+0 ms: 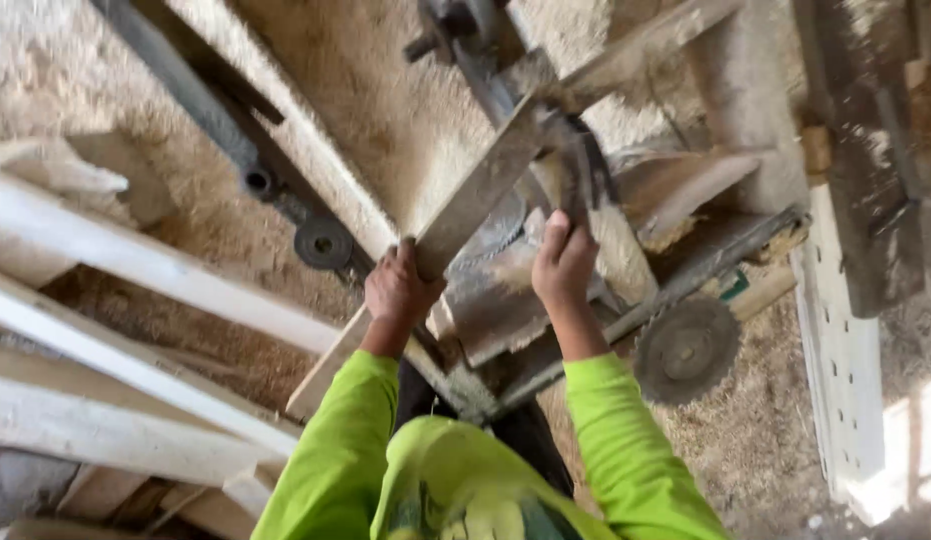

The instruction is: The recorder hammers wood pieces and then sharpens a circular saw blade on a grinding machine.

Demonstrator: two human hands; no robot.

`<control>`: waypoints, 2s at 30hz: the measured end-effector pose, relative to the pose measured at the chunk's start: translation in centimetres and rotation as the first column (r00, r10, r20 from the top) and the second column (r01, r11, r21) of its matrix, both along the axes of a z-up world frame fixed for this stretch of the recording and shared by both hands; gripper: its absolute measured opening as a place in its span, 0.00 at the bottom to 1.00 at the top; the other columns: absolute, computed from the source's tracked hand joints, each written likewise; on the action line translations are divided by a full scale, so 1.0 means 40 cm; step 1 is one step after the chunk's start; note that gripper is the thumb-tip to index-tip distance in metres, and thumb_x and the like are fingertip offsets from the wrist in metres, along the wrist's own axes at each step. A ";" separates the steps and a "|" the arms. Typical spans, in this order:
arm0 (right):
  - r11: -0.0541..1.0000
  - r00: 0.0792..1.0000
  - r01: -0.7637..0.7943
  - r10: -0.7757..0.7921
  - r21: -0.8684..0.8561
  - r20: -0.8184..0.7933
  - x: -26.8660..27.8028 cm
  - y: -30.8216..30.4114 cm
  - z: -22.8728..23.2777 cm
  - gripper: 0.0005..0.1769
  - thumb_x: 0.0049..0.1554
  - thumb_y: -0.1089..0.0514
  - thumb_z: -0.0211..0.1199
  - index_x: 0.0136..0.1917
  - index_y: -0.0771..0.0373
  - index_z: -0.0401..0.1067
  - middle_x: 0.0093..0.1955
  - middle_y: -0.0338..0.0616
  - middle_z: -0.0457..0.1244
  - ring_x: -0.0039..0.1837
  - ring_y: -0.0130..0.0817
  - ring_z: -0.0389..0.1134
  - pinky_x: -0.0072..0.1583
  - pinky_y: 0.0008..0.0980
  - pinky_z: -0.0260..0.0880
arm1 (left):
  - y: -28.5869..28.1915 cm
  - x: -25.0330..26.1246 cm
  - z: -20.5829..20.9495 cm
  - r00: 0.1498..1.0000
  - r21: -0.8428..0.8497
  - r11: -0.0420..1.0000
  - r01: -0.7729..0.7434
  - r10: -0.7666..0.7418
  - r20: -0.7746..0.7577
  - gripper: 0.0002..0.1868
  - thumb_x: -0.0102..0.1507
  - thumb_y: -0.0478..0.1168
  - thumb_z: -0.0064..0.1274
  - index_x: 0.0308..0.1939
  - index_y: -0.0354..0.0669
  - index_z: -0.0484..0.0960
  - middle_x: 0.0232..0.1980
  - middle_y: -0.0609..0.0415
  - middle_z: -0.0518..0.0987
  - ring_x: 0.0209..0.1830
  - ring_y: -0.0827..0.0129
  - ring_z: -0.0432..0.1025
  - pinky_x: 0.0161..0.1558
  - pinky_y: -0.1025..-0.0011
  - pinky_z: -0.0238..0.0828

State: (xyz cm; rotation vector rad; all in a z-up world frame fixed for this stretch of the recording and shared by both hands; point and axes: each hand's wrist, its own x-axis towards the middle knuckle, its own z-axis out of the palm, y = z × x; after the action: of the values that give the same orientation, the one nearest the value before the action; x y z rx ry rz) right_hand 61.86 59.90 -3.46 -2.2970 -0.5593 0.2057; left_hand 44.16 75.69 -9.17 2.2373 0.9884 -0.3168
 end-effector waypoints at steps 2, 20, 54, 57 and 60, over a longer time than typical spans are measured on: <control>0.991 0.991 0.128 -0.127 0.024 -0.036 -0.029 -0.016 -0.009 0.31 0.71 0.43 0.42 0.71 0.69 0.68 0.32 0.45 0.62 0.29 0.39 0.56 0.34 0.41 0.57 | -0.014 -0.022 0.003 1.000 -0.015 1.000 0.012 -0.012 -0.027 0.39 0.48 0.52 0.67 0.62 0.51 0.71 0.48 0.46 0.79 0.45 0.51 0.77 0.45 0.54 0.77; 0.900 0.869 0.231 -0.020 0.369 -0.494 -0.133 -0.449 0.212 0.28 0.69 0.34 0.46 0.43 0.60 0.59 0.31 0.31 0.51 0.28 0.19 0.51 0.29 0.23 0.52 | 0.182 -0.315 0.399 0.208 -0.890 0.432 -0.145 0.893 0.400 0.06 0.68 0.27 0.50 0.48 0.36 0.74 0.39 0.52 0.75 0.35 0.69 0.74 0.39 0.70 0.78; 0.830 0.723 0.423 -0.067 0.363 -0.688 0.002 -0.261 0.200 0.22 0.70 0.40 0.49 0.51 0.62 0.64 0.34 0.32 0.57 0.30 0.21 0.56 0.33 0.26 0.58 | -0.027 0.125 -0.052 0.997 0.028 0.999 -0.046 0.044 0.071 0.32 0.54 0.45 0.65 0.61 0.48 0.73 0.53 0.49 0.80 0.51 0.55 0.78 0.50 0.57 0.78; 0.810 0.645 0.491 -0.090 0.321 -0.758 0.048 -0.262 0.189 0.22 0.69 0.39 0.48 0.51 0.61 0.65 0.32 0.31 0.55 0.28 0.21 0.54 0.32 0.25 0.56 | -0.004 0.147 -0.021 0.999 0.102 0.994 0.044 -0.046 0.013 0.35 0.50 0.43 0.65 0.60 0.50 0.71 0.54 0.48 0.79 0.52 0.54 0.77 0.50 0.56 0.76; 0.836 0.645 0.455 -0.073 0.305 -0.761 0.083 -0.250 0.175 0.23 0.71 0.39 0.48 0.51 0.62 0.65 0.32 0.32 0.55 0.29 0.22 0.53 0.32 0.27 0.55 | -0.002 0.108 0.005 0.998 0.097 0.995 -0.029 0.033 -0.045 0.35 0.46 0.46 0.66 0.56 0.49 0.70 0.51 0.46 0.78 0.51 0.50 0.76 0.51 0.55 0.73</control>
State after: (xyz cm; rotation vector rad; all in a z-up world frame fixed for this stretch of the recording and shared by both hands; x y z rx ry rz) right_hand 65.18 49.91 3.52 -1.5818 0.1656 0.7137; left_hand 48.50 75.63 -8.96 2.3085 1.0827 -0.3145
